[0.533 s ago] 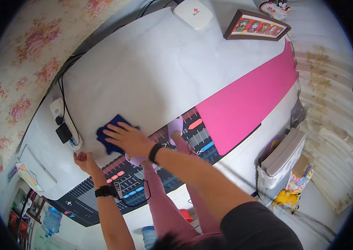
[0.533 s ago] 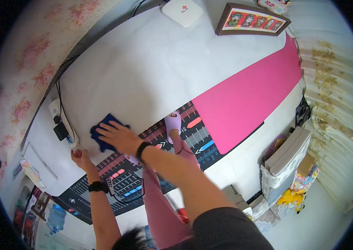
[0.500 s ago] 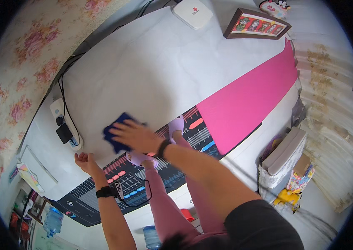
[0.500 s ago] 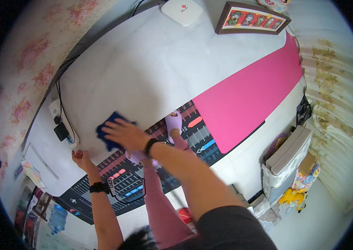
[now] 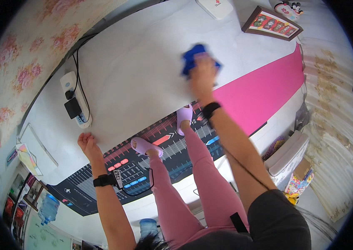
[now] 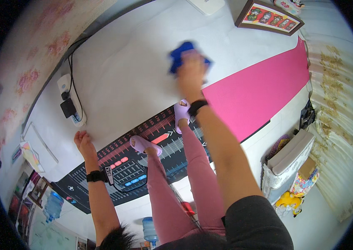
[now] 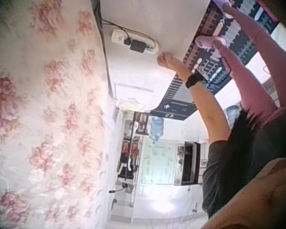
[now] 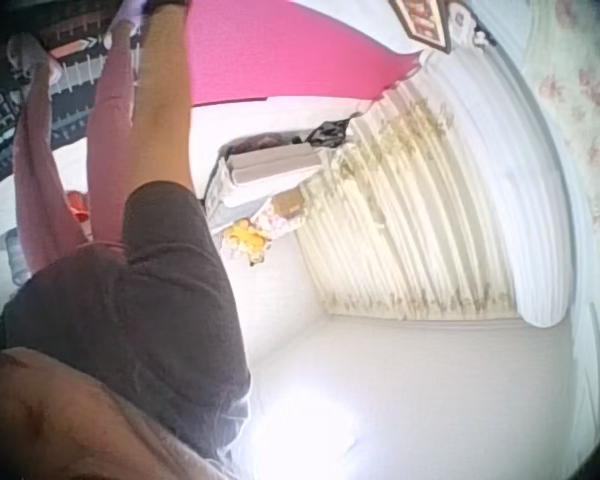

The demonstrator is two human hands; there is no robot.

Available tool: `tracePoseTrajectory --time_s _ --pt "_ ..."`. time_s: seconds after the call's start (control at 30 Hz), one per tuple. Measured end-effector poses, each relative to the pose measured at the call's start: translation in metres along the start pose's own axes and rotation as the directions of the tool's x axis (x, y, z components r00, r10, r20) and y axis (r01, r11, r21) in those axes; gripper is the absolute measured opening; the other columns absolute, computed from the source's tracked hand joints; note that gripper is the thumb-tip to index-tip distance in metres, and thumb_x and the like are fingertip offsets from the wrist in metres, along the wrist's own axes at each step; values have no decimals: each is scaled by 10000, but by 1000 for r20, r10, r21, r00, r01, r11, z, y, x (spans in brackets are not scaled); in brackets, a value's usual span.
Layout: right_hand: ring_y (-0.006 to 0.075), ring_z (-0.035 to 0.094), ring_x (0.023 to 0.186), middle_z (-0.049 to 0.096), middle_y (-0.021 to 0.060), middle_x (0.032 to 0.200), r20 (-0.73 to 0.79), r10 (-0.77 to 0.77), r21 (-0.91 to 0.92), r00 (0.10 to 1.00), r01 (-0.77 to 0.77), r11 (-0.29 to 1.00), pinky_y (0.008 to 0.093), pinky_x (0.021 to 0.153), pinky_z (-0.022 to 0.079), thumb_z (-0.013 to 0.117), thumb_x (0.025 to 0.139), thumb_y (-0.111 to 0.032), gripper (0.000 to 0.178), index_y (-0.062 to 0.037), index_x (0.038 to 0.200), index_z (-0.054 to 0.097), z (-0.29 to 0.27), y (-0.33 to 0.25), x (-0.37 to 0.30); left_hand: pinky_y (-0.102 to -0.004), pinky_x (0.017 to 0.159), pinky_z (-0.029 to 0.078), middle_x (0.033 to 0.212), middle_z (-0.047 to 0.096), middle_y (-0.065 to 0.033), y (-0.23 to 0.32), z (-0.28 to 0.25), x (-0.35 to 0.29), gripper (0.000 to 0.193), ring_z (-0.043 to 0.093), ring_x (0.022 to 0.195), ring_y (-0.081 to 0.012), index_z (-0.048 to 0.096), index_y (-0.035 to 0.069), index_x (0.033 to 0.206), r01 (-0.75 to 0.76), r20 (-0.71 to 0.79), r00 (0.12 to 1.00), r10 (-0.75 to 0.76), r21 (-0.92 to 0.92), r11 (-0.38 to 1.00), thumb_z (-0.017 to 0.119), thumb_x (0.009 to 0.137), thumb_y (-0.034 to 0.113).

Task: The person retrieves a blue cloth and wipes a white cabinet door, then moves to a white desk. They wipe the desk surface, open a drawer, and continue wiping around a power strip and other items. The person also wipes a framed picture and a small decorative item before placing them back.

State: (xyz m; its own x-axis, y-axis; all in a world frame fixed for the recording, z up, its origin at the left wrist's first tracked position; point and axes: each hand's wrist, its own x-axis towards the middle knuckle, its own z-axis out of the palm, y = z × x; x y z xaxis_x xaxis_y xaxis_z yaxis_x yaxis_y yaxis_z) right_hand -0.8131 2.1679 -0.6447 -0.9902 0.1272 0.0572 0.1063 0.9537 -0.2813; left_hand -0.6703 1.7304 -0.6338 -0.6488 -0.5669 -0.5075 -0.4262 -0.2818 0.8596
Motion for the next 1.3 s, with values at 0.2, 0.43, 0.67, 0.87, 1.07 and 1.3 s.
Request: tracePoseTrajectory --time_s 0.2,0.43,0.67,0.87,1.07,1.3 --pt "281 286 1397 372 63 1483 307 -682 348 664 588 730 498 1125 225 530 851 -187 451 -133 1298 544 11 -225 -128 -233 800 424 1073 507 -98 4 1 2 451 498 946 -152 417 20 1223 -4 17 1000 4 -36 999 470 789 -91" --pt "249 300 1401 375 35 1494 232 -833 489 502 680 546 449 1166 176 564 833 -203 494 -163 1325 533 15 -200 -135 -265 763 460 956 546 -83 8 15 -18 284 542 875 -171 482 11 1031 -157 -105 980 168 101 982 510 757 -56" --pt "381 319 1363 397 183 1438 351 -347 95 869 336 937 489 1139 221 555 774 -25 515 -82 1286 530 -57 16 -44 -223 726 448 859 558 -23 -9 6 -128 251 535 786 -97 520 40 1002 -152 112 986 128 245 958 511 787 -88" --pt "418 256 1382 281 203 1510 101 -13 -72 995 21 997 540 1118 207 513 882 -75 554 -71 1419 378 -35 1 -57 -202 724 440 874 571 -29 -23 -24 -173 288 542 791 -83 511 40 1035 -44 64 998 30 239 970 523 782 -99" --pt "347 291 1392 367 147 1476 367 -481 119 796 472 873 537 1113 234 496 840 -90 487 -98 1327 497 2 -161 -142 -203 722 438 891 581 -29 -20 -81 -179 250 548 801 -82 515 37 1016 53 36 998 -60 187 981 521 800 -88" --pt "275 293 1405 378 118 1485 281 -666 530 692 466 708 480 1147 184 497 863 -90 420 -79 1280 543 46 -339 -206 -207 726 444 879 582 -24 -28 -136 -198 211 548 805 -87 532 25 989 117 5 993 -120 198 973 535 809 -83"
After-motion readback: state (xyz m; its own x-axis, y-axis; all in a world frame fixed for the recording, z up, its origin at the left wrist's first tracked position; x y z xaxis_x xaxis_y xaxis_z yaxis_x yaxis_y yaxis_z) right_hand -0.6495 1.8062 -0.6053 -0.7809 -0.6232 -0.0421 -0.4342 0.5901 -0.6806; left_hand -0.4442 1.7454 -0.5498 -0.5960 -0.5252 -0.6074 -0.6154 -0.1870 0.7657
